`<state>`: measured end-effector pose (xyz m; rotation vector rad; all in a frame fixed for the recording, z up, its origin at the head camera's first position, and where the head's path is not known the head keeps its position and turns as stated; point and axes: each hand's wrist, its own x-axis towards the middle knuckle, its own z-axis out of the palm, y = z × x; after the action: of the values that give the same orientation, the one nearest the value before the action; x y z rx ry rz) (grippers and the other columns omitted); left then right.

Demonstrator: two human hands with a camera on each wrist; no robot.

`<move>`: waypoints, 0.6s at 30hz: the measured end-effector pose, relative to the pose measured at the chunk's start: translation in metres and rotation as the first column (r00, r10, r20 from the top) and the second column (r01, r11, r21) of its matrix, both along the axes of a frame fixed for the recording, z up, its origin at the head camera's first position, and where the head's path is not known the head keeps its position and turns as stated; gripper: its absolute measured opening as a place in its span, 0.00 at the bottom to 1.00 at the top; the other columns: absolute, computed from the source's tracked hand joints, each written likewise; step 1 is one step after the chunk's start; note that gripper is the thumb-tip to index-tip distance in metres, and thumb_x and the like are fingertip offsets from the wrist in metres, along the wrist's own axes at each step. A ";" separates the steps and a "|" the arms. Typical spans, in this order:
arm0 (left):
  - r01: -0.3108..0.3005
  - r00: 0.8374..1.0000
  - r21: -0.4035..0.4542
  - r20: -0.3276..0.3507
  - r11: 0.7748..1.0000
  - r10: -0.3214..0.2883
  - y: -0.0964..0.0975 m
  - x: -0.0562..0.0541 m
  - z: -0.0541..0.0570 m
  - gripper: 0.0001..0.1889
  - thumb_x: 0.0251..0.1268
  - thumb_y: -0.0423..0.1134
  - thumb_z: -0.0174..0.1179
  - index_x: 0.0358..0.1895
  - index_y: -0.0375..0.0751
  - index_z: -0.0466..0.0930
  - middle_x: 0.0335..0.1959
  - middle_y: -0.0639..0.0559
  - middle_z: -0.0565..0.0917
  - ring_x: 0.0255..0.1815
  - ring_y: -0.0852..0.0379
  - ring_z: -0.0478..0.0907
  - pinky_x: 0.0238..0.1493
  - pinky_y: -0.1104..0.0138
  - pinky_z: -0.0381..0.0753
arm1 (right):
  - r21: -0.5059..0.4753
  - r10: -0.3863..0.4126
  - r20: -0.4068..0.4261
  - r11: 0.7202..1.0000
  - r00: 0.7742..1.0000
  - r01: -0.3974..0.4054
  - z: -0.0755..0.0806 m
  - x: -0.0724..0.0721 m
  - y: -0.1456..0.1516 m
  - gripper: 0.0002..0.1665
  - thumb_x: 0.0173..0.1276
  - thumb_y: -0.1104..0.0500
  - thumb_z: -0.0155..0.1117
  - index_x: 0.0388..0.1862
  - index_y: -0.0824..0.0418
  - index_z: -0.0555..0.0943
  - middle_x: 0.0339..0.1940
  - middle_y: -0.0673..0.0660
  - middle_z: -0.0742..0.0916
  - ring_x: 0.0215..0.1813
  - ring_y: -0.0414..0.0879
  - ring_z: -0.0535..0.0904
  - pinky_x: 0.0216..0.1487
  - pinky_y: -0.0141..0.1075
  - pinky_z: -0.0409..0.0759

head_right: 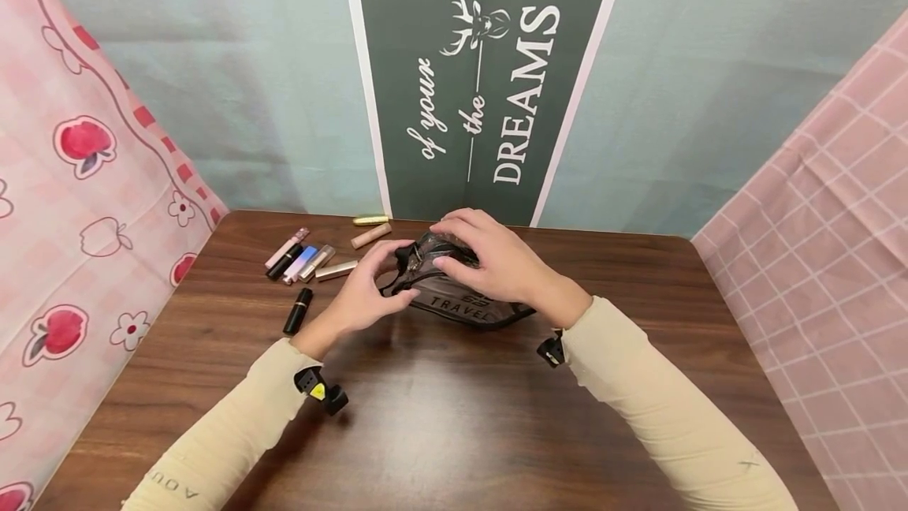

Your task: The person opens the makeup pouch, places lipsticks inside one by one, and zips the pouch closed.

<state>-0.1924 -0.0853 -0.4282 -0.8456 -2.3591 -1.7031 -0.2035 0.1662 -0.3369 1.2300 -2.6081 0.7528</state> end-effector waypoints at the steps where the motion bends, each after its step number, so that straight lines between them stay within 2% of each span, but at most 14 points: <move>1: -0.001 1.000 0.010 0.001 1.000 0.001 0.000 0.000 0.000 0.36 0.56 0.33 0.75 0.70 0.43 0.72 0.57 0.45 0.75 0.58 0.47 0.75 0.62 0.49 0.75 | -0.003 0.003 0.000 1.000 1.000 -0.003 0.001 0.000 0.000 0.24 0.73 0.52 0.65 0.65 0.58 0.79 0.65 0.57 0.79 0.68 0.51 0.71 0.68 0.50 0.70; 5: 0.007 1.000 0.034 -0.002 0.999 -0.007 0.002 0.000 0.002 0.39 0.53 0.31 0.77 0.70 0.39 0.72 0.59 0.42 0.75 0.57 0.45 0.76 0.61 0.48 0.76 | -0.020 0.023 0.028 1.000 0.999 -0.022 0.006 0.000 -0.001 0.21 0.73 0.54 0.66 0.62 0.57 0.82 0.64 0.59 0.79 0.68 0.52 0.71 0.68 0.52 0.69; 9: 0.012 1.000 0.034 -0.018 0.999 -0.011 0.004 0.001 0.006 0.41 0.52 0.28 0.77 0.72 0.32 0.69 0.63 0.37 0.73 0.58 0.41 0.75 0.61 0.46 0.75 | -0.027 0.047 0.100 0.999 0.994 -0.045 0.011 -0.003 -0.006 0.14 0.74 0.56 0.66 0.56 0.56 0.85 0.63 0.58 0.80 0.67 0.53 0.72 0.67 0.53 0.69; 13: 0.028 0.999 0.022 -0.034 0.999 -0.027 0.005 0.011 0.024 0.40 0.52 0.24 0.75 0.71 0.27 0.68 0.62 0.34 0.72 0.58 0.41 0.75 0.61 0.49 0.76 | 0.019 0.045 0.168 0.999 0.985 -0.049 0.020 -0.007 -0.016 0.08 0.74 0.58 0.65 0.48 0.56 0.86 0.61 0.56 0.82 0.65 0.53 0.74 0.66 0.52 0.71; 16: 0.043 0.998 0.002 -0.041 0.999 -0.043 0.005 0.017 0.036 0.38 0.53 0.23 0.73 0.70 0.27 0.69 0.61 0.35 0.72 0.58 0.44 0.74 0.61 0.52 0.76 | 0.090 0.034 0.187 0.995 0.982 -0.051 0.026 -0.008 -0.026 0.07 0.74 0.59 0.63 0.45 0.56 0.87 0.58 0.56 0.83 0.63 0.53 0.75 0.66 0.50 0.71; 18: 0.048 0.998 -0.004 -0.040 0.999 -0.048 0.005 0.019 0.039 0.37 0.53 0.23 0.72 0.70 0.27 0.69 0.61 0.36 0.72 0.58 0.46 0.74 0.61 0.52 0.76 | 0.146 0.023 0.190 0.988 0.982 -0.051 0.029 -0.009 -0.031 0.08 0.74 0.59 0.62 0.44 0.56 0.88 0.57 0.57 0.84 0.63 0.54 0.75 0.66 0.50 0.71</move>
<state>-0.1738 -0.0799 -0.3897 -0.9349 -2.3348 -1.6838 -0.2121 0.1352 -0.3083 1.3096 -2.8484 0.7233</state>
